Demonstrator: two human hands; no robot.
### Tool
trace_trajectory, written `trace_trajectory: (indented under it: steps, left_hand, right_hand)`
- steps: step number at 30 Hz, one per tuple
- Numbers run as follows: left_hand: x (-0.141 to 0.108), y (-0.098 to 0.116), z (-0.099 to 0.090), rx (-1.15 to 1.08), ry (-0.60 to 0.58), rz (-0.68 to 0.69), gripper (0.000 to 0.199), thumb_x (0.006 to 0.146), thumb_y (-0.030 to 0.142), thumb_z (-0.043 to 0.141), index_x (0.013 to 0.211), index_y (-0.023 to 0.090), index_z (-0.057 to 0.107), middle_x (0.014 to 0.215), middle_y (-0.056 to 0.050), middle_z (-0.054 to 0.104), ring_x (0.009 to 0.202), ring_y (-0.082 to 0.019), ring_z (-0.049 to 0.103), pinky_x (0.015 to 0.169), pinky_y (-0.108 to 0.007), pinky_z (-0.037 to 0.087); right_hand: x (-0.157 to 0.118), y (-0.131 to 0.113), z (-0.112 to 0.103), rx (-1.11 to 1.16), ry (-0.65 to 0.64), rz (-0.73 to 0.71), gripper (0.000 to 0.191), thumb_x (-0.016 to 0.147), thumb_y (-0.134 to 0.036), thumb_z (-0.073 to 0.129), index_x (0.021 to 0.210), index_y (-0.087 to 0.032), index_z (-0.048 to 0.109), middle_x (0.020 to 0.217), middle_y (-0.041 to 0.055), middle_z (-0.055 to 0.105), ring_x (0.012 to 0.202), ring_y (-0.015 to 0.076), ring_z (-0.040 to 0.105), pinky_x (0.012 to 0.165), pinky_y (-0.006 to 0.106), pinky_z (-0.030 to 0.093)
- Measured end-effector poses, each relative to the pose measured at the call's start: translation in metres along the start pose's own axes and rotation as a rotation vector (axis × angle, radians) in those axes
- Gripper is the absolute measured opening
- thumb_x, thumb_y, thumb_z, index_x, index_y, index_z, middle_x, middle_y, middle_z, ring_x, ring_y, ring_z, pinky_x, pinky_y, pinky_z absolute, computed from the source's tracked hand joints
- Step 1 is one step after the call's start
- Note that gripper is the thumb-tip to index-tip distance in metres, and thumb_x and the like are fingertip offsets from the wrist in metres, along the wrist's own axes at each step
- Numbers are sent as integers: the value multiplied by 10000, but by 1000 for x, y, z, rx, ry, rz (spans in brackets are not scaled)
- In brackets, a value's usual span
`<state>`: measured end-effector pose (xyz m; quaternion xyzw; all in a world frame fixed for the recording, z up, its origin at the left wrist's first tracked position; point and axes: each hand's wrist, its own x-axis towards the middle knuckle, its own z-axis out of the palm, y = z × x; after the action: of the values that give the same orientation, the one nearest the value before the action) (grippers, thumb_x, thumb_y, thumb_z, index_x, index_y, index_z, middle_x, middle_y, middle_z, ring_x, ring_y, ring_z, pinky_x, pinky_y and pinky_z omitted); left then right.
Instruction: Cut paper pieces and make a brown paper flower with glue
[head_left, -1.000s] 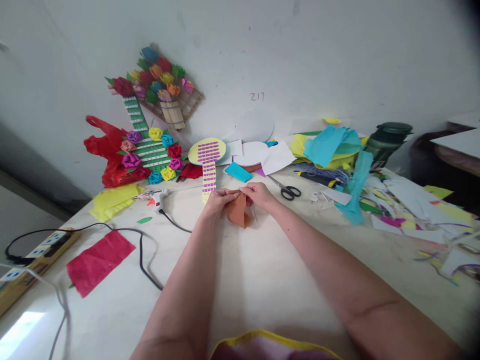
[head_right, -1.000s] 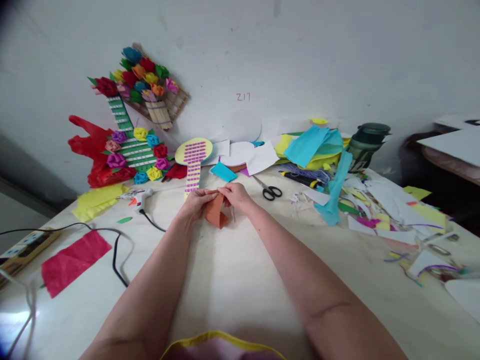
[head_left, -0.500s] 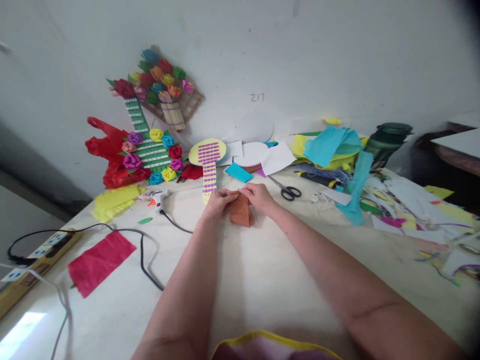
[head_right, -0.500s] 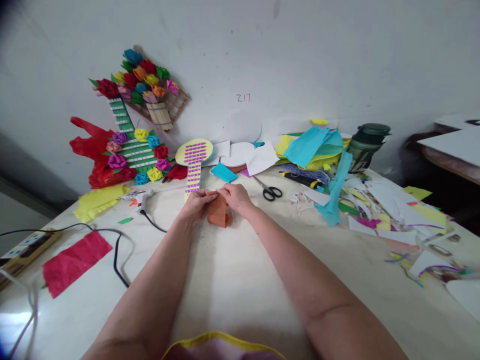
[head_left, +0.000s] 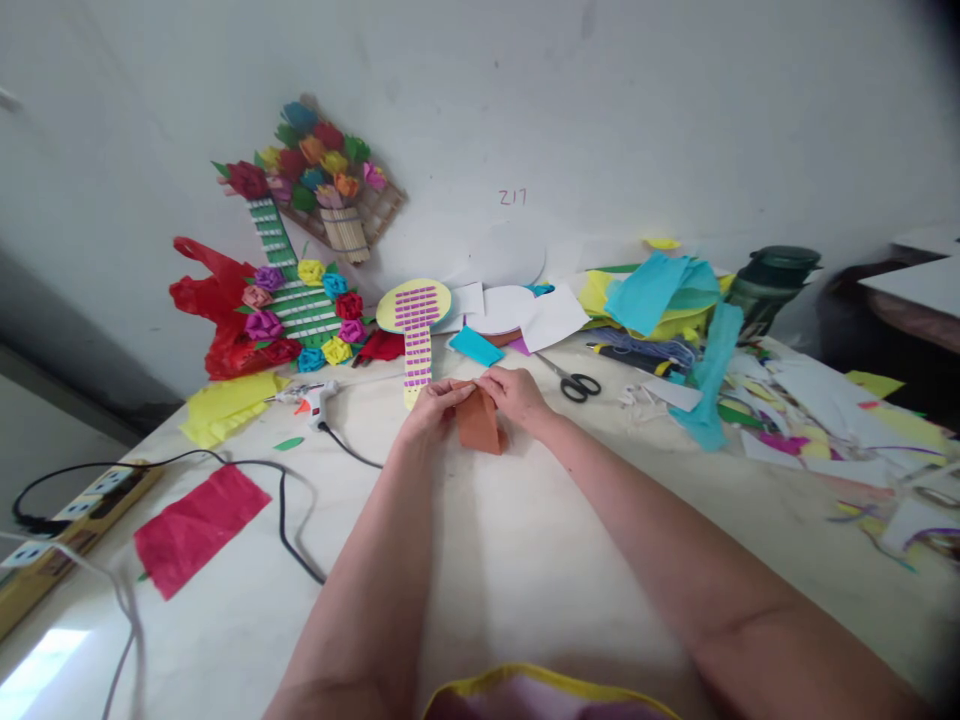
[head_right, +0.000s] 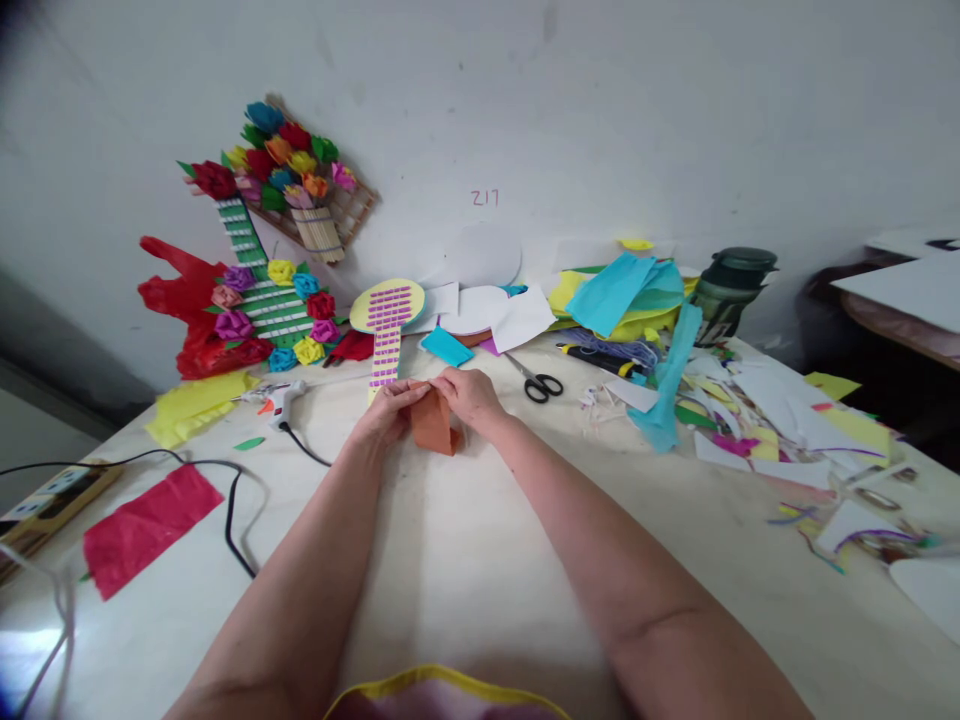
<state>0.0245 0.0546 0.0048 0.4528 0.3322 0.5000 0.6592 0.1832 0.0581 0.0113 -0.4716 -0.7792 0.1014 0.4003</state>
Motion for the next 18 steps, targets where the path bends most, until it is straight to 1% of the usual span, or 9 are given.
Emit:
trace_trajectory:
  steps: [3,4,6,8,10,12,14,18]
  left_hand:
    - [1,-1,-1,-32,27,23,238,557,313,757,637,125,634,585,-19,606,521,-96,543,509,-212,392]
    - [1,-2,-2,-35,28,25,239,558,319,756,627,127,632,575,-17,601,513,-95,540,501,-212,391]
    - [2,-2,-2,-31,20,23,236,555,315,758,620,129,630,560,-14,594,499,-93,534,488,-210,389]
    - [3,-3,-3,-26,19,20,233,556,312,760,617,128,630,546,-11,587,485,-87,525,478,-206,386]
    - [3,-2,-3,-13,34,24,237,553,315,762,615,128,629,542,-11,586,478,-83,518,468,-201,379]
    - [3,-1,-2,18,58,33,250,548,331,764,610,129,629,541,-13,586,473,-82,511,453,-197,369]
    - [3,1,-1,55,74,40,267,543,351,765,611,130,633,546,-18,590,476,-86,511,449,-198,366]
    - [3,1,0,91,81,52,285,544,375,759,633,131,641,564,-24,601,495,-97,518,469,-208,374]
  right_hand:
    - [-1,-2,0,-22,7,-10,278,847,-339,416,738,-192,626,675,34,637,610,136,529,605,236,338]
    - [-1,-2,-1,2,5,-8,274,844,-342,421,734,-193,623,666,30,633,606,134,528,605,236,343]
    - [-1,-3,-1,121,-16,18,249,818,-363,460,735,-188,616,647,23,619,598,129,529,592,232,357]
    - [-1,-4,-2,296,-58,72,211,761,-372,531,728,-176,600,627,10,600,588,124,528,565,226,373]
    - [-1,-4,-3,459,-102,153,181,697,-346,587,674,-169,557,595,-12,565,568,116,517,539,224,388]
    - [0,-3,-4,575,-135,241,180,661,-306,602,605,-175,493,551,-38,518,536,104,495,520,225,402]
    - [1,-3,-4,654,-157,312,198,644,-281,608,571,-180,454,521,-56,482,509,94,481,509,228,416]
    - [3,-5,-7,733,-182,390,178,652,-240,611,571,-170,469,502,-59,484,480,80,476,493,216,419]
